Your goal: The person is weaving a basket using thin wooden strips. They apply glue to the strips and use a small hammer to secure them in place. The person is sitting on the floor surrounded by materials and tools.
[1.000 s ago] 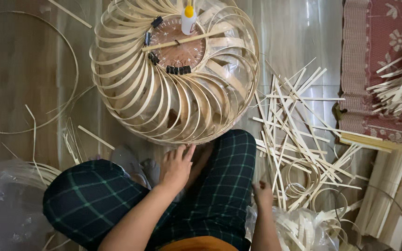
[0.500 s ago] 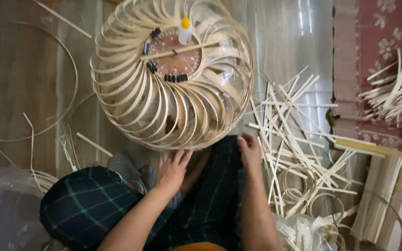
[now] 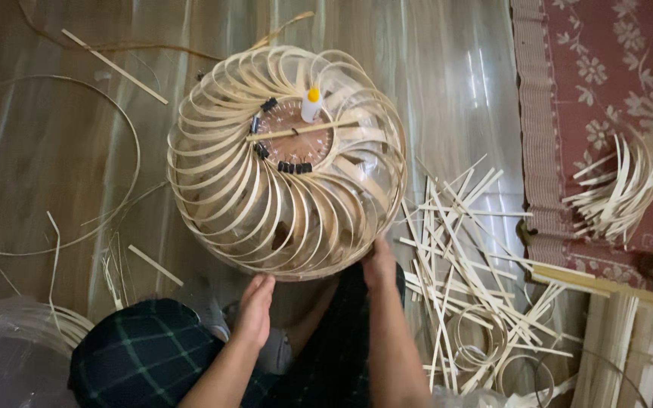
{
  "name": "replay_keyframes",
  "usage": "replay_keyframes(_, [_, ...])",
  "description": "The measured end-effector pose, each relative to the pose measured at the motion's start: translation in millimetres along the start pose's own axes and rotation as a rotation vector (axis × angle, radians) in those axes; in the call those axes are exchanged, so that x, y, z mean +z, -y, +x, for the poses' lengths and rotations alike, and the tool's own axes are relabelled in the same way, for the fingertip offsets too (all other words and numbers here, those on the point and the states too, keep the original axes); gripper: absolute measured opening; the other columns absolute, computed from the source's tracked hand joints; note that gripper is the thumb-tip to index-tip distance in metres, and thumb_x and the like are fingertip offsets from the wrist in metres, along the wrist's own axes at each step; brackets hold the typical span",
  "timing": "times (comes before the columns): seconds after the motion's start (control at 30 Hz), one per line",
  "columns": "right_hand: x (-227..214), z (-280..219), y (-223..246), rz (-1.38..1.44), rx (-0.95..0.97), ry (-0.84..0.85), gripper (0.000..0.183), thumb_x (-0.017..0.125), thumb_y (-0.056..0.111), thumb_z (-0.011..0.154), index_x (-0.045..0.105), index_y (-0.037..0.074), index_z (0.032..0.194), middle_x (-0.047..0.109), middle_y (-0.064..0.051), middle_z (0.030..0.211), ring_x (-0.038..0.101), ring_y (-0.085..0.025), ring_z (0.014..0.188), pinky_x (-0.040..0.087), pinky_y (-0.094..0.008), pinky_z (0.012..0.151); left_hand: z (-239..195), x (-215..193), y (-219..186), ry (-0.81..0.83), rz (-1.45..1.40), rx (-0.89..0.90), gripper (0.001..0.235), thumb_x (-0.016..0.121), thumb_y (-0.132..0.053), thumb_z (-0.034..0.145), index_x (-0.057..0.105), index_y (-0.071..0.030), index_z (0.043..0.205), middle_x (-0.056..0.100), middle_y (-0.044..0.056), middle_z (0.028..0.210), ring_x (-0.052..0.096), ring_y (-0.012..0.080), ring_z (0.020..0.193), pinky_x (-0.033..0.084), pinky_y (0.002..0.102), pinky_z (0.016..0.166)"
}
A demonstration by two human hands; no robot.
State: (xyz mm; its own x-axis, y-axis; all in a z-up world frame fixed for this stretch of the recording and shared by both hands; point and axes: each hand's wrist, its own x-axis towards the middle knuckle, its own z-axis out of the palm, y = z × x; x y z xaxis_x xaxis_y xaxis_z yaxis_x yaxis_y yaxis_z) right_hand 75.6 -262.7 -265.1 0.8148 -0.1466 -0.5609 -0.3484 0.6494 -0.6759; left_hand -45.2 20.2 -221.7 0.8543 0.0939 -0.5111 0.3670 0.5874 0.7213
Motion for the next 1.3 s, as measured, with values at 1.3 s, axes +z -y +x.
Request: replay_keyframes(1.3, [-23, -125, -9, -0.314, 0.377, 0.294, 0.044, 0.061, 0.027, 0.101, 0.058, -0.004, 0.133, 0.074, -0.018, 0.117, 0.074, -0.028, 0.103, 0.058, -0.041, 0.091, 27, -65, -70, -0.568, -0.348, 0.269, 0.067, 0.037, -0.052, 0.106, 0.030, -0.013, 0.159, 0.036, 0.008, 0.163, 0.040, 0.0279, 0.147, 0.033, 0.045, 0.122])
